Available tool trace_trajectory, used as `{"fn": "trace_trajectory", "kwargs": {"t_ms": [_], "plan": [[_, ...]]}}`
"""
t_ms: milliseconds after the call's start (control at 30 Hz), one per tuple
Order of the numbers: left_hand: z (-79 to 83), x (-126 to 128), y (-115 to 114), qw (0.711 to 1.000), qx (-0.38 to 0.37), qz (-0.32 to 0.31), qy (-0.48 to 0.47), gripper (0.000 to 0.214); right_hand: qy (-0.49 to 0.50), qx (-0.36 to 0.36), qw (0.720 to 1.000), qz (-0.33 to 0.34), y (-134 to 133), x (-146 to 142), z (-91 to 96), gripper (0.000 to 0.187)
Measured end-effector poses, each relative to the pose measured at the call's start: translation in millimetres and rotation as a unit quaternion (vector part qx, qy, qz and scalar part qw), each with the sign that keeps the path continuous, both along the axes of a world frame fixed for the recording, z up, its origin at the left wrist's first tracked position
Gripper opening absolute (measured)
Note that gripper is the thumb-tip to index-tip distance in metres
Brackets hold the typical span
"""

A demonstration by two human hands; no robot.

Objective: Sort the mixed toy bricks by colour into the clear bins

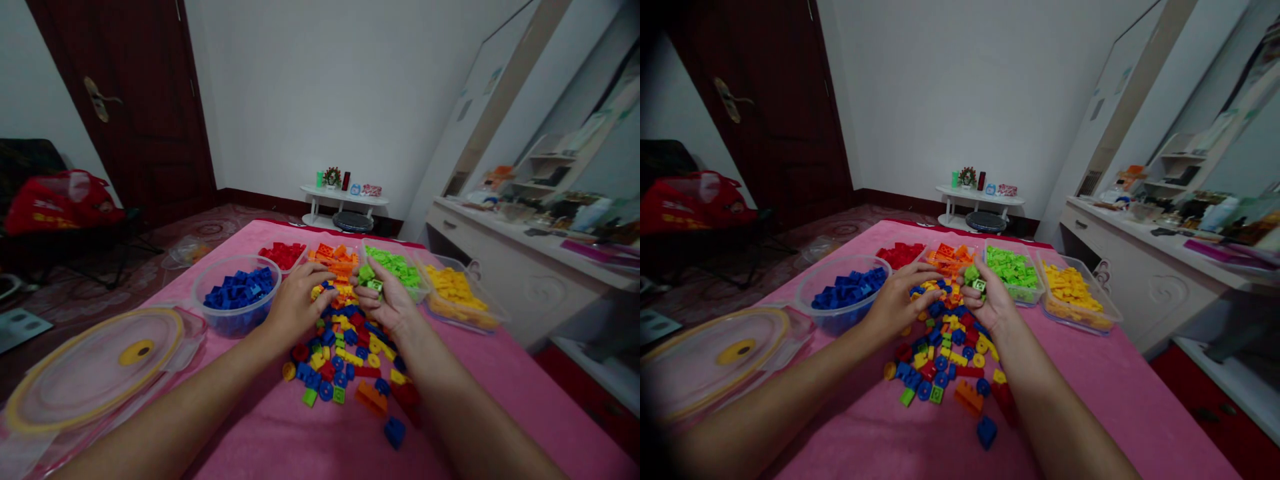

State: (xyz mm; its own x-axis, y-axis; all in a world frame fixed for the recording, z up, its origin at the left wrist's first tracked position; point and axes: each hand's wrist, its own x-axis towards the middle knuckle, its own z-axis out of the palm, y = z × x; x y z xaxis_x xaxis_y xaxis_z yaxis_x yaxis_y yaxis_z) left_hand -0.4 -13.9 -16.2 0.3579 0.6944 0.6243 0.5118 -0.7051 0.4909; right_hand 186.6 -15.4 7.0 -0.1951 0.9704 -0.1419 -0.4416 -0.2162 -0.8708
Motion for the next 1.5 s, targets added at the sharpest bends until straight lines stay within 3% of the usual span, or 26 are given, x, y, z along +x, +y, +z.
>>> {"fn": "trace_trajectory", "kwargs": {"t_ms": [100, 167, 233, 300, 367, 400, 433, 567, 667, 767, 933, 1033, 1133, 1267, 1400, 1500], "plan": [[-5.7, -3, 7, 1.000, -0.022, 0.003, 0.021, 0.020, -0.078, 0.059, 0.985, -0.140, 25, 34, 21.1, 0.035], [-9.6, -3, 9, 0.999, -0.036, 0.002, 0.036, 0.020, -0.201, 0.092, 0.946, -0.238, 45, 58, 29.1, 0.037], [-13.8, -3, 10, 0.997, -0.045, 0.002, 0.057, 0.021, -0.373, 0.101, 0.880, -0.276, 60, 78, 30.1, 0.037], [-19.0, -2, 11, 0.995, -0.049, 0.006, 0.085, 0.023, -0.552, 0.124, 0.781, -0.264, 65, 87, 25.0, 0.036], [-25.5, -1, 12, 0.992, -0.053, 0.005, 0.115, 0.026, -0.669, 0.176, 0.680, -0.242, 60, 82, 15.9, 0.033], [-29.0, 1, 12, 0.990, -0.055, 0.003, 0.128, 0.028, -0.694, 0.202, 0.651, -0.232, 55, 75, 10.5, 0.034], [-32.5, 2, 13, 0.988, -0.056, 0.000, 0.143, 0.030, -0.700, 0.224, 0.642, -0.220, 49, 65, 5.0, 0.034], [-41.8, 6, 13, 0.976, -0.054, -0.016, 0.211, 0.033, -0.695, 0.240, 0.673, -0.076, 23, 23, -13.8, 0.018], [-43.1, 7, 13, 0.967, -0.050, -0.009, 0.250, 0.027, -0.755, 0.204, 0.623, 0.013, 12, 8, -22.0, 0.010], [-42.2, 7, 12, 0.963, -0.033, 0.026, 0.265, 0.025, -0.794, 0.172, 0.583, 0.031, 7, 6, -24.6, 0.014], [-41.5, 9, 10, 0.954, -0.030, 0.046, 0.296, 0.026, -0.806, 0.164, 0.563, 0.077, 2, 7, -20.1, 0.020], [-41.7, 10, 8, 0.950, -0.045, 0.039, 0.308, 0.026, -0.808, 0.154, 0.565, 0.061, 1, 6, -21.2, 0.016], [-40.4, 9, 6, 0.954, -0.047, 0.041, 0.292, 0.027, -0.803, 0.176, 0.569, 0.039, 1, 5, -28.4, 0.022], [-36.5, 8, 4, 0.954, -0.038, 0.041, 0.295, 0.023, -0.787, 0.219, 0.571, 0.083, 3, 3, -34.2, 0.032], [-34.9, 8, 3, 0.954, -0.036, 0.013, 0.298, 0.025, -0.794, 0.199, 0.566, 0.094, 4, 6, -29.6, 0.025], [-34.5, 8, 3, 0.959, -0.037, -0.006, 0.281, 0.031, -0.782, 0.195, 0.582, 0.101, 2, 8, -26.9, 0.023]]}}
